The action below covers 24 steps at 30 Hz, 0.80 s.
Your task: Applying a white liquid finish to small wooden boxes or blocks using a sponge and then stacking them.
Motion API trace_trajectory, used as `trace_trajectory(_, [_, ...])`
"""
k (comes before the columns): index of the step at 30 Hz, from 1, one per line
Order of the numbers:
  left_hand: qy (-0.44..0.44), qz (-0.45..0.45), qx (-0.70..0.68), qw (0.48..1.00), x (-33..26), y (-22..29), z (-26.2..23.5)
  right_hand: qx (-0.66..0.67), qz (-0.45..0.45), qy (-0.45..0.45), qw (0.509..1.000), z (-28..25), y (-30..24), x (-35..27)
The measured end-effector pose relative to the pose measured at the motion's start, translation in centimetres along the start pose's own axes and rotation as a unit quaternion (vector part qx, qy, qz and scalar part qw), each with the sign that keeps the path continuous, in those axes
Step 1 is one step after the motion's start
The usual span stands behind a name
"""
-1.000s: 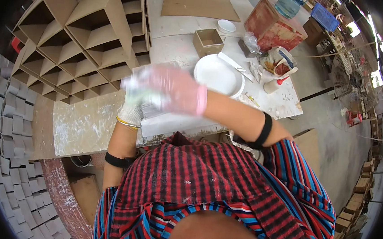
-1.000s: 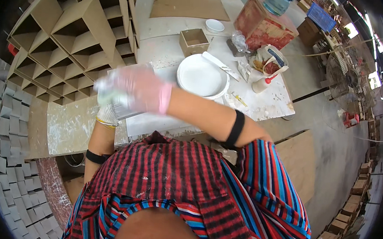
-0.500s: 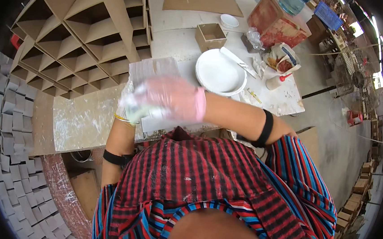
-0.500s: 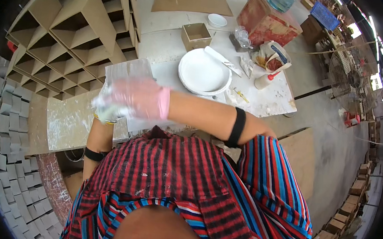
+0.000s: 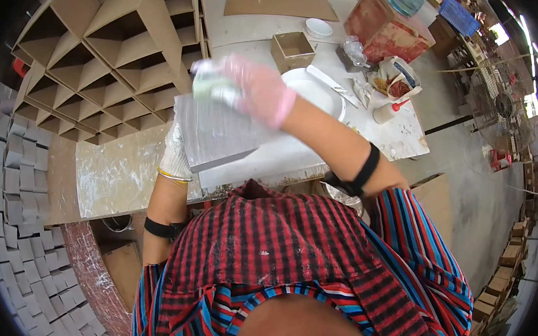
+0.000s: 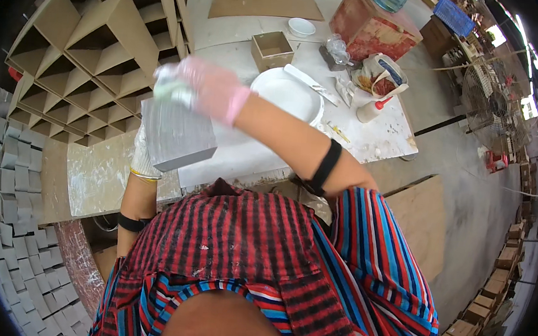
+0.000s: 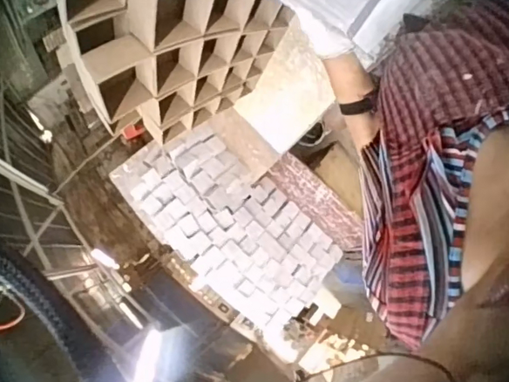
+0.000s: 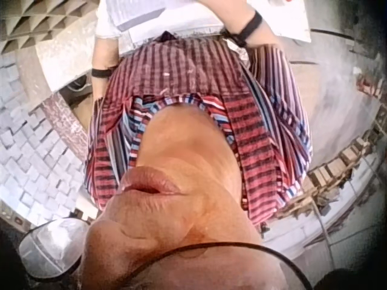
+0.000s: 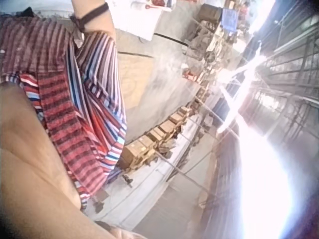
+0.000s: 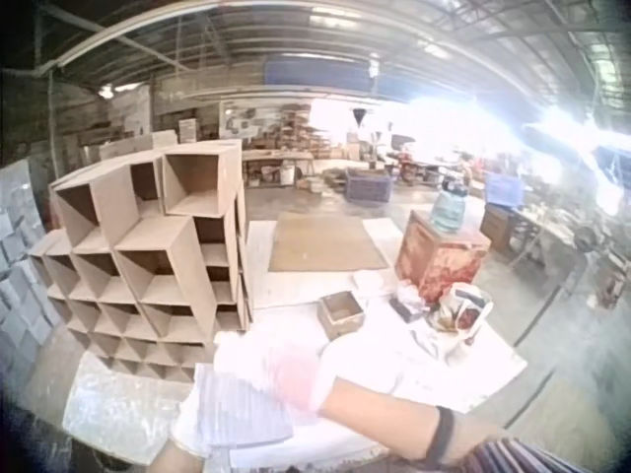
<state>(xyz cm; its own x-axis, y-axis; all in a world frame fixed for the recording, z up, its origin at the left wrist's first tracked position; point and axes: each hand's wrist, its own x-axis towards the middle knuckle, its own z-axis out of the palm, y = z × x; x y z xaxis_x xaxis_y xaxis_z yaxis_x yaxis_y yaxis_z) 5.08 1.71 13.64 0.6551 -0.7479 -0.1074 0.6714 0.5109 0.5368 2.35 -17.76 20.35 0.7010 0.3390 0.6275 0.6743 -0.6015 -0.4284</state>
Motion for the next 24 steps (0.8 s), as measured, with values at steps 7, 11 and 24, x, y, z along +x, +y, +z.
trace_trajectory(7, [0.023,0.017,-0.021,0.999,0.8,-0.5,-0.8,0.034,0.0,0.039,0.999,-1.6,-0.1,-0.3])
trace_trajectory(11, [0.055,0.008,0.012,0.998,1.3,-0.8,-1.3,-0.039,-0.041,-0.198,0.979,-0.8,-5.1,-2.0])
trace_trajectory(24, [0.141,0.119,-0.031,0.982,1.2,0.7,0.1,0.071,0.203,0.144,0.966,-2.3,1.0,-0.1])
